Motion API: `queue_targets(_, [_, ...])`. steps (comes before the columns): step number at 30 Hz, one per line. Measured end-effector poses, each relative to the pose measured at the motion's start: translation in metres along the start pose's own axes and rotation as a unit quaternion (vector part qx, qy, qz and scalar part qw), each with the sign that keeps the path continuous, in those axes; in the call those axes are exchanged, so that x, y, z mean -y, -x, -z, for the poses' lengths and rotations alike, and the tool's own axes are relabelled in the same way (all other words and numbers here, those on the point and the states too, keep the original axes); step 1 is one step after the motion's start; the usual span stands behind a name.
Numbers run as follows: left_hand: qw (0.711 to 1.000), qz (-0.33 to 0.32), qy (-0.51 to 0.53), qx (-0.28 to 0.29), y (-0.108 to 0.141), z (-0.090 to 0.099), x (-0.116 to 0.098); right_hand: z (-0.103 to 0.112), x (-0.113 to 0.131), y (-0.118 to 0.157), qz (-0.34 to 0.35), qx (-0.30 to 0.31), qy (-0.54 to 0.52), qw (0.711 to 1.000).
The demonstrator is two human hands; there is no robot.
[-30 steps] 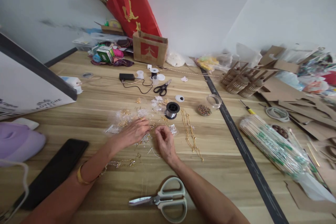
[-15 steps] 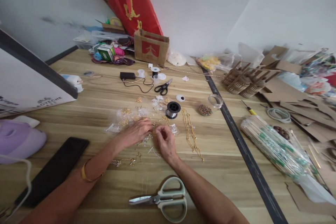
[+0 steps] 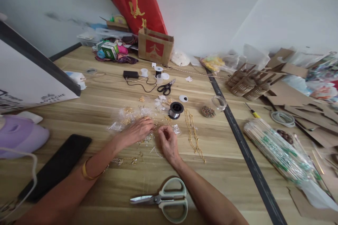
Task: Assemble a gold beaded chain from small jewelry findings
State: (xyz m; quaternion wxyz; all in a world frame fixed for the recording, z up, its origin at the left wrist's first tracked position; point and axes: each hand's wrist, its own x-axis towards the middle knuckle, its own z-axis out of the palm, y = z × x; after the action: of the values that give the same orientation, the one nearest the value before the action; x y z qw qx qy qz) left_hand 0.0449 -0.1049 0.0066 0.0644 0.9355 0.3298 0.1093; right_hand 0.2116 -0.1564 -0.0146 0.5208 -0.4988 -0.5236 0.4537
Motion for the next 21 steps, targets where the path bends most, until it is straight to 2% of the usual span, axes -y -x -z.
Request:
queue_targets(8, [0.999, -0.004, -0.008, 0.032, -0.004, 0.009, -0.002, 0.000, 0.001, 0.000, -0.010, 0.003, -0.005, 1.000])
queue_targets(21, [1.000, -0.028, -0.007, 0.012, 0.001, -0.007, 0.009, -0.001, 0.004, 0.000, -0.008, -0.003, -0.007, 1.000])
